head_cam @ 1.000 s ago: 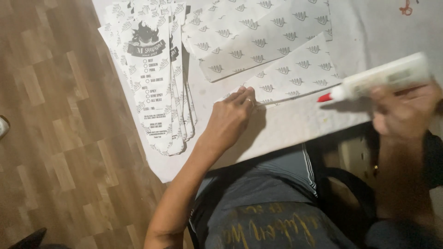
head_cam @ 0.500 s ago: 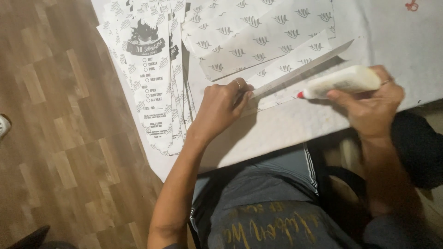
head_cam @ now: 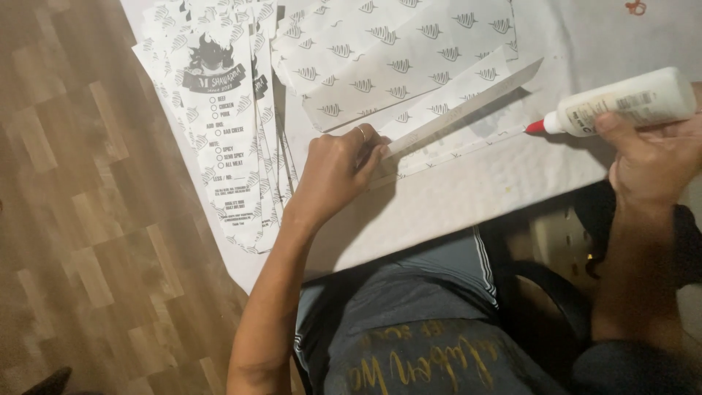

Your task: Applying glue to paper strips and folding them onto paper sheets to assemble bags at a workstation.

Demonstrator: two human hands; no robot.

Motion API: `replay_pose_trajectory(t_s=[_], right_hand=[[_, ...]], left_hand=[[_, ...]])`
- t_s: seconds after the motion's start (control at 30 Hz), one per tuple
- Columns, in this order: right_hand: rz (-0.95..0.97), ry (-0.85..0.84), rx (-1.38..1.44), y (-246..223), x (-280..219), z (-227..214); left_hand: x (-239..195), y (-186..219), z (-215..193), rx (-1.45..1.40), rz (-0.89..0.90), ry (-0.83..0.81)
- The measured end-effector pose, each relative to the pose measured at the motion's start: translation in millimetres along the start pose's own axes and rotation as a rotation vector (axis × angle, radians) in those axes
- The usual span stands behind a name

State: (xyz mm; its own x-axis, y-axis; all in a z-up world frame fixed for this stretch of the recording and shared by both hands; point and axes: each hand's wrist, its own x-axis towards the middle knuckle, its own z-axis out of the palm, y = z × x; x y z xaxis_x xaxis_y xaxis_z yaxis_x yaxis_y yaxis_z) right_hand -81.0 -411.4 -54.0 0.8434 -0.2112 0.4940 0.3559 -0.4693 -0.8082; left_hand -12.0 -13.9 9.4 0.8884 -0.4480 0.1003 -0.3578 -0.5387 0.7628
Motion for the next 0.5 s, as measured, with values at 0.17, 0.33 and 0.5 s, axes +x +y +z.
replay_pose_trajectory(t_s=[0.17, 0.33, 0.5], right_hand=[[0.035, -0.007, 0.046, 5.3, -3.0, 3.7], [0.086, -0.063, 0.115, -10.3, -8.9, 37.9], [0.133, -0.176, 0.323, -44.3, -20.8, 97.2]], left_hand=[[2.2, -11.5, 3.3, -0.024, -0.008, 0.005], [4.4, -22.6, 3.3, -0.044, -0.086, -0.101], [9.4, -19.8, -8.6, -0.209, -0.216, -0.109]])
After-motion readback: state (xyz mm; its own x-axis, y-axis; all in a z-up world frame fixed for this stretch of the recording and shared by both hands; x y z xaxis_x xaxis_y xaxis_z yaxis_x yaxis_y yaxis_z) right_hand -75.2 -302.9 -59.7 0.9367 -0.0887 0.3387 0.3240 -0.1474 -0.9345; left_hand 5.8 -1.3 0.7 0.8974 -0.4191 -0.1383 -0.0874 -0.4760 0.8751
